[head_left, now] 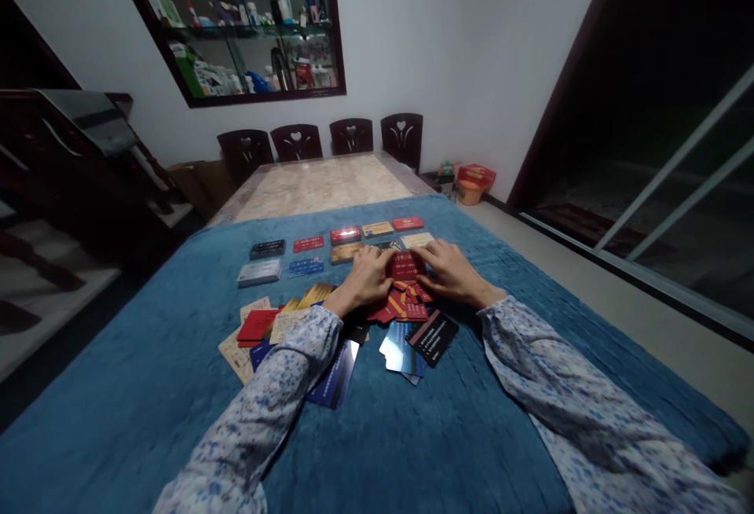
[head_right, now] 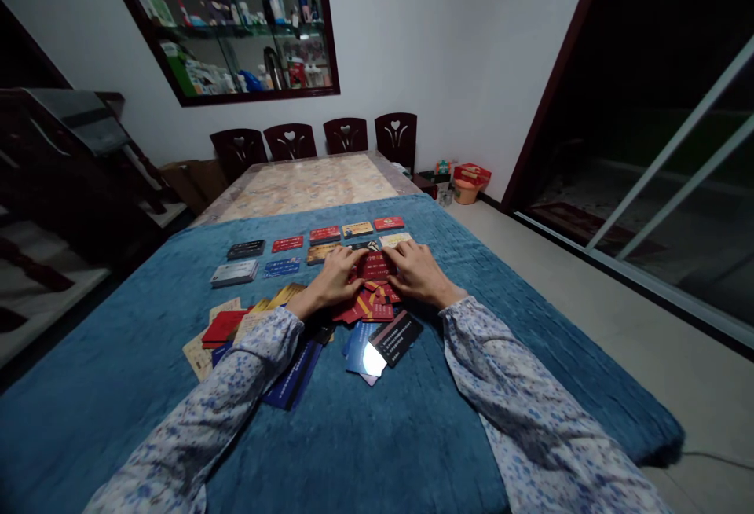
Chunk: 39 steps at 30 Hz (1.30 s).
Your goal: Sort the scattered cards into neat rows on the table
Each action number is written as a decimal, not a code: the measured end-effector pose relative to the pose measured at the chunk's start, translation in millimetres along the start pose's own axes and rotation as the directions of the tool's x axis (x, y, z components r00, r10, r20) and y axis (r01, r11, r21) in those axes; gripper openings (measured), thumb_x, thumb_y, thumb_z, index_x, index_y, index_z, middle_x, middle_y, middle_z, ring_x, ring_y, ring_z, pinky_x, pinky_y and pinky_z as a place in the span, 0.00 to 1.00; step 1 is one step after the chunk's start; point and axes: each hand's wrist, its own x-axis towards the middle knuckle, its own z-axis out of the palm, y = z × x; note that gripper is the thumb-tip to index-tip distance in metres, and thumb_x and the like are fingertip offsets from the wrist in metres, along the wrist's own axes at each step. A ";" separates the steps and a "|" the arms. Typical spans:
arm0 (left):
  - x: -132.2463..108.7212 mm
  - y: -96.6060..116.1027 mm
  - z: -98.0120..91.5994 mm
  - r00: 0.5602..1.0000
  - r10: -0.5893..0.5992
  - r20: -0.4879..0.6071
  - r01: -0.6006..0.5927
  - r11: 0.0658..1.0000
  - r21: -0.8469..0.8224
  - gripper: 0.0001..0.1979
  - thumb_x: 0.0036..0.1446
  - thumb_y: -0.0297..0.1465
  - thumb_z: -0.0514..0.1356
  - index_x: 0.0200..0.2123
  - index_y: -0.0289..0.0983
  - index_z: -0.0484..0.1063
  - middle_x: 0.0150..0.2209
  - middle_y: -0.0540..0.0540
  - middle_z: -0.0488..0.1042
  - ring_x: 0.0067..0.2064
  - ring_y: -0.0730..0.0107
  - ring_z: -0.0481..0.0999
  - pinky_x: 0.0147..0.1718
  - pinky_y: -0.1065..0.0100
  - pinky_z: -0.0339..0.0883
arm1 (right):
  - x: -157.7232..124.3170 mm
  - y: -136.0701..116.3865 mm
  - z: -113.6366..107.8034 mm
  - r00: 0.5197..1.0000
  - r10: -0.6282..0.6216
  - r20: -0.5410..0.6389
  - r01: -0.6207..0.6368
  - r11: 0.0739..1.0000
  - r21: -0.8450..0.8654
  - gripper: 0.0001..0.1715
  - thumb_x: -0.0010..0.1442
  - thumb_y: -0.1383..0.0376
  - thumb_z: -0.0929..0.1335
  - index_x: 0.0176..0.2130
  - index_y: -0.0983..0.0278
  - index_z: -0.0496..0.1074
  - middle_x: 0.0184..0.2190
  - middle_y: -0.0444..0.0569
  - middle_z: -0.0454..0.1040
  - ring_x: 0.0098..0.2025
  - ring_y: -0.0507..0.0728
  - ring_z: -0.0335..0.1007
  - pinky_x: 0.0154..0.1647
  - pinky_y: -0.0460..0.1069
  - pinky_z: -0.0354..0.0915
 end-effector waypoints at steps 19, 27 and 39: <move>-1.6 0.1 -11.9 0.996 0.091 0.018 -0.092 0.993 0.074 0.23 0.58 0.32 0.61 0.57 0.38 0.69 0.55 0.35 0.70 0.61 0.46 0.62 0.58 0.44 0.56 | 3.6 3.2 -3.1 0.999 -0.048 -0.014 0.047 0.997 -0.059 0.30 0.62 0.57 0.70 0.61 0.63 0.71 0.55 0.62 0.71 0.54 0.68 0.60 0.47 0.57 0.59; -1.9 -4.1 -19.0 0.995 0.076 0.060 -0.082 0.992 0.101 0.20 0.59 0.33 0.62 0.55 0.38 0.70 0.55 0.36 0.70 0.60 0.47 0.63 0.57 0.46 0.58 | 13.1 3.9 -1.9 0.998 -0.065 0.023 0.067 0.996 -0.063 0.30 0.61 0.55 0.71 0.60 0.62 0.72 0.53 0.61 0.72 0.53 0.67 0.60 0.45 0.55 0.59; -13.2 -22.4 -36.5 0.992 0.066 0.110 -0.083 0.985 0.153 0.16 0.58 0.34 0.62 0.49 0.37 0.72 0.53 0.36 0.71 0.57 0.46 0.65 0.54 0.46 0.60 | 40.8 -12.4 -10.4 0.979 -0.160 0.123 0.168 0.984 -0.058 0.28 0.61 0.54 0.71 0.58 0.60 0.73 0.53 0.60 0.72 0.53 0.67 0.62 0.45 0.55 0.59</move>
